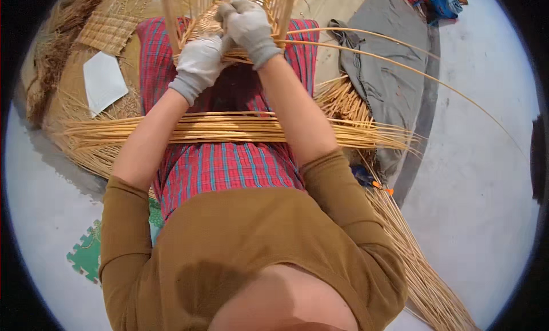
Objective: Weaving long reeds or straw together to form the base and sides of a basket.
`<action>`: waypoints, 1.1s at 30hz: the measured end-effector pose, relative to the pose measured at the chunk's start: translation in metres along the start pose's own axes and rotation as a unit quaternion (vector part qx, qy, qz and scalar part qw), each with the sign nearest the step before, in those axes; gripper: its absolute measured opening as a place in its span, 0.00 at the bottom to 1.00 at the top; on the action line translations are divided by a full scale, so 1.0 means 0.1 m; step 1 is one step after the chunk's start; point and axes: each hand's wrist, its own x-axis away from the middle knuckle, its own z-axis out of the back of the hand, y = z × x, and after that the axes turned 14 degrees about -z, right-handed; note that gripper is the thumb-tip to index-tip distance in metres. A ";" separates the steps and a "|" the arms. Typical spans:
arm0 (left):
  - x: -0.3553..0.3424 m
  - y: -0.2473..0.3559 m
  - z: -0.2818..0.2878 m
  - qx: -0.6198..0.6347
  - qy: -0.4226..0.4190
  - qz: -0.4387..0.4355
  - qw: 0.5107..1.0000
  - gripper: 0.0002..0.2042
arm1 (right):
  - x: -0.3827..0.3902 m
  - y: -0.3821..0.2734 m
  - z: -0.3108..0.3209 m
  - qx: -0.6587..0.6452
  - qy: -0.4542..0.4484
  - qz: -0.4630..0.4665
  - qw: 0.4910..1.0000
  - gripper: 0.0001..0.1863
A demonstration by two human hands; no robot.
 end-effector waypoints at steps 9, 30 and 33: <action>0.01 0.05 0.06 0.001 0.013 0.008 1.000 0.29 | 0.14 0.04 0.10 -0.023 0.167 0.088 0.982 0.17; -0.01 -0.38 0.68 -0.098 0.224 0.009 0.970 0.33 | -0.62 0.89 -0.47 0.342 -0.055 0.156 0.925 0.14; 0.08 -0.47 0.64 -0.073 0.230 -0.047 0.969 0.25 | -0.58 0.89 -0.45 0.295 -0.052 0.166 0.940 0.15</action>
